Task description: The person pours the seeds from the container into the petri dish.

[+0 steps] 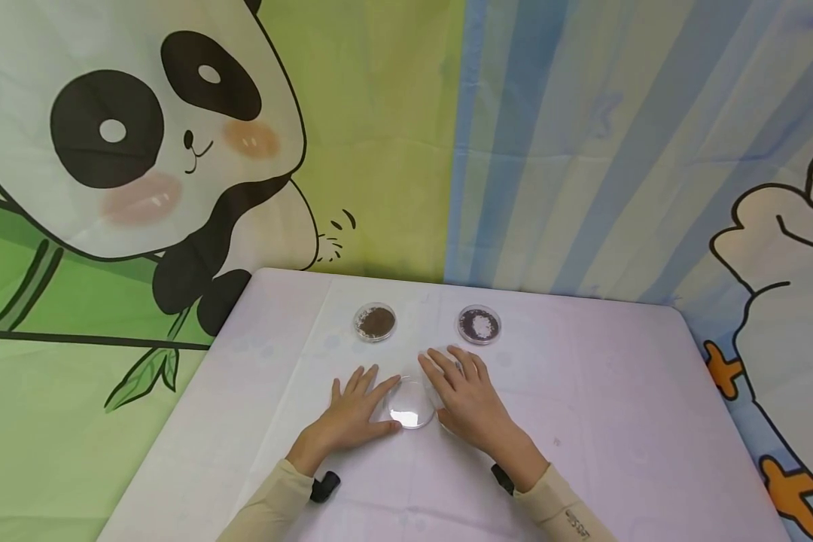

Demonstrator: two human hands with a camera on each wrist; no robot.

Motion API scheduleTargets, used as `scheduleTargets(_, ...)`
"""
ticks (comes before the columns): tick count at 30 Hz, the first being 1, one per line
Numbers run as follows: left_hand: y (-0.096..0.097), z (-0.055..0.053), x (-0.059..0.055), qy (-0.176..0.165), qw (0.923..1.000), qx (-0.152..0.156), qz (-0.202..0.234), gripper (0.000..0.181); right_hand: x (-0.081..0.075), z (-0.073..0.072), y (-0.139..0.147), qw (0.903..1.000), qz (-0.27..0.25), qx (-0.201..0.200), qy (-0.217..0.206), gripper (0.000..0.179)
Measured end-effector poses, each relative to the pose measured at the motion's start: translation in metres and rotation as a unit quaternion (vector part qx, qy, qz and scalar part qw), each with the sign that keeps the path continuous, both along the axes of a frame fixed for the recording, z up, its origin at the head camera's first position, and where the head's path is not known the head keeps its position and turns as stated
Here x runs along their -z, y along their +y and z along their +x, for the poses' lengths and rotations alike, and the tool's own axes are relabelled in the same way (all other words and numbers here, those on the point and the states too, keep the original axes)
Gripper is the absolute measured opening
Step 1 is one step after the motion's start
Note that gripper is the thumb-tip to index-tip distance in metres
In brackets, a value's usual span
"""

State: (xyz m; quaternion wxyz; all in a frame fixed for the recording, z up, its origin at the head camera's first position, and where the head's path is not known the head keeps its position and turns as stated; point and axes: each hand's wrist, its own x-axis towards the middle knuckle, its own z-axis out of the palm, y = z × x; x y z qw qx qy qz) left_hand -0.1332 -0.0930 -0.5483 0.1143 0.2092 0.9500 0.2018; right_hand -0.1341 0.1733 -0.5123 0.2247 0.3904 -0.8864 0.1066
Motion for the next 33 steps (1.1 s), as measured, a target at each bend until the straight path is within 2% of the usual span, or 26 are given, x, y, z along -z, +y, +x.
scheduleTargets(8,0.0000,-0.0006,0.0013,0.005,1.0000,0.000,-0.002,0.081,0.0008,0.0015,-0.0015,0.9999,0.014,0.005,0.009,0.114)
scheduleTargets(21,-0.0001,0.0002,0.0005,0.003,1.0000,-0.001,-0.002,0.082,-0.0002,0.0042,-0.0030,0.9990,0.042,0.016,-0.008,0.110)
scheduleTargets(33,0.0012,0.0000,0.0006,0.007,1.0000,-0.003,-0.003,0.080,-0.0002,0.0044,-0.0041,0.9993,0.037,0.010,-0.001,0.110)
